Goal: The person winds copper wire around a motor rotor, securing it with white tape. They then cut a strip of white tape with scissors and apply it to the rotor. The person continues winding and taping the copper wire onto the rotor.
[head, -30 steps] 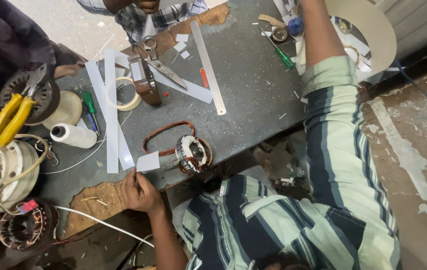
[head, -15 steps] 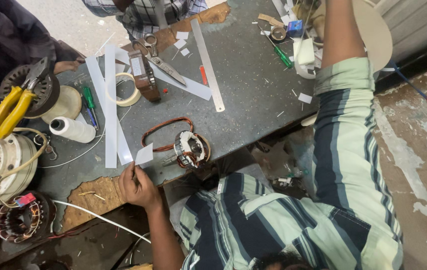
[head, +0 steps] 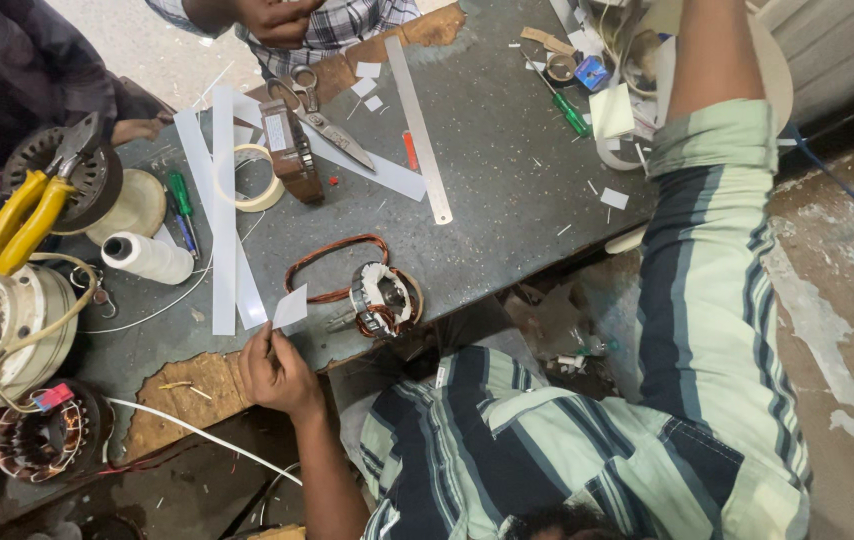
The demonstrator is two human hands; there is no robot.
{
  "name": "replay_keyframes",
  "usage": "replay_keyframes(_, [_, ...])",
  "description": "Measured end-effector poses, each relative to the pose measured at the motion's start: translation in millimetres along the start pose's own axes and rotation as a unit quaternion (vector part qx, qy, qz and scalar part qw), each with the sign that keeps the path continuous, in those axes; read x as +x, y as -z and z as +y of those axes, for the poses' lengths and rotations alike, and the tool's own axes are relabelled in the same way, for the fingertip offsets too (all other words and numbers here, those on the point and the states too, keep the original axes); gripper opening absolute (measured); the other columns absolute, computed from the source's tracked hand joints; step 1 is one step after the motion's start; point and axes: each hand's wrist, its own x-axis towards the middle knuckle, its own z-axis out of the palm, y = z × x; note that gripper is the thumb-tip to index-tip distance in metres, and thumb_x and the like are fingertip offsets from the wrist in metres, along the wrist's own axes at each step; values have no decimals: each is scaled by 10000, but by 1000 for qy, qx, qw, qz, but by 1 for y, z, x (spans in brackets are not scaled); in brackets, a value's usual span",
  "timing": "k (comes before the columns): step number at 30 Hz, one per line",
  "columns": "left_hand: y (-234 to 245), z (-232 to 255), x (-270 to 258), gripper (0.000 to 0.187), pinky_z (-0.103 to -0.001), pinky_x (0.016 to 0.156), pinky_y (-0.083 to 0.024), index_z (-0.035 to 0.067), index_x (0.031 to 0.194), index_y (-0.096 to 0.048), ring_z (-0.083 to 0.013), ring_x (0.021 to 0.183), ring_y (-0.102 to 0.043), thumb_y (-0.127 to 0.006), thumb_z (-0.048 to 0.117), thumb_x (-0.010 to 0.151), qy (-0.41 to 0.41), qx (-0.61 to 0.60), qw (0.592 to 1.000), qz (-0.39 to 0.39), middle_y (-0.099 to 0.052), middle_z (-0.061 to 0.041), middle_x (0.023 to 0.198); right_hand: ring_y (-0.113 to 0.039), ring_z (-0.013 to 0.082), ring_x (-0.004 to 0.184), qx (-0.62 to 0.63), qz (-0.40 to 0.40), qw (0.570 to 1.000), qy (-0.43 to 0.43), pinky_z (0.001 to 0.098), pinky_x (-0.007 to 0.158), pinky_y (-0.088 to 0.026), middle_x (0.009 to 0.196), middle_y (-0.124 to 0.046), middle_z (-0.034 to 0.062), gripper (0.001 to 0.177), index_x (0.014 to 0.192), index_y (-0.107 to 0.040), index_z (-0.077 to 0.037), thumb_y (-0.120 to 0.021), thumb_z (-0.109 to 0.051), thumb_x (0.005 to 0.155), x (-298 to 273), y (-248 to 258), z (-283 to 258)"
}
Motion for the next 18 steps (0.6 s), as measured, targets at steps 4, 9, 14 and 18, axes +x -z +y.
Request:
replay_keyframes(4, [1, 0, -2, 185, -347, 732, -559, -69, 1121, -746, -254, 898, -683, -703, -117, 948, 9, 5, 1000, -3, -716, -174, 1051, -587, 333, 1280, 24, 16, 999, 34, 575, 1140, -414, 1310, -641, 213, 168, 993, -699, -59, -569, -165, 1002, -15, 8, -6])
replay_keyframes(9, [0, 2, -2, 180, -346, 735, -572, -73, 1129, -736, -263, 907, -683, -690, -115, 960, 28, -17, 999, -4, -704, -182, 1069, -579, 332, 1314, 40, 62, 990, 118, 582, 1170, -406, 1341, -635, 212, 162, 993, -695, -64, -566, -160, 1004, -21, 21, -20])
replay_keyframes(14, [1, -5, -2, 177, -394, 837, -578, -73, 1129, -732, -280, 977, -682, -707, -115, 959, -27, 17, 999, -1, -706, -166, 1086, -571, 330, 1349, 97, 103, 958, 251, 588, 1200, -398, 1373, -629, 211, 157, 992, -692, -70, -562, -156, 1006, -11, 30, -26])
replay_keyframes(18, [1, -8, -4, 179, -335, 734, -567, -77, 1120, -739, -252, 909, -678, -695, -121, 952, 40, -23, 999, -2, -696, -172, 1064, -565, 328, 1376, 228, 122, 899, 354, 593, 1224, -391, 1398, -624, 211, 154, 992, -690, -74, -559, -152, 1008, -48, 3, -28])
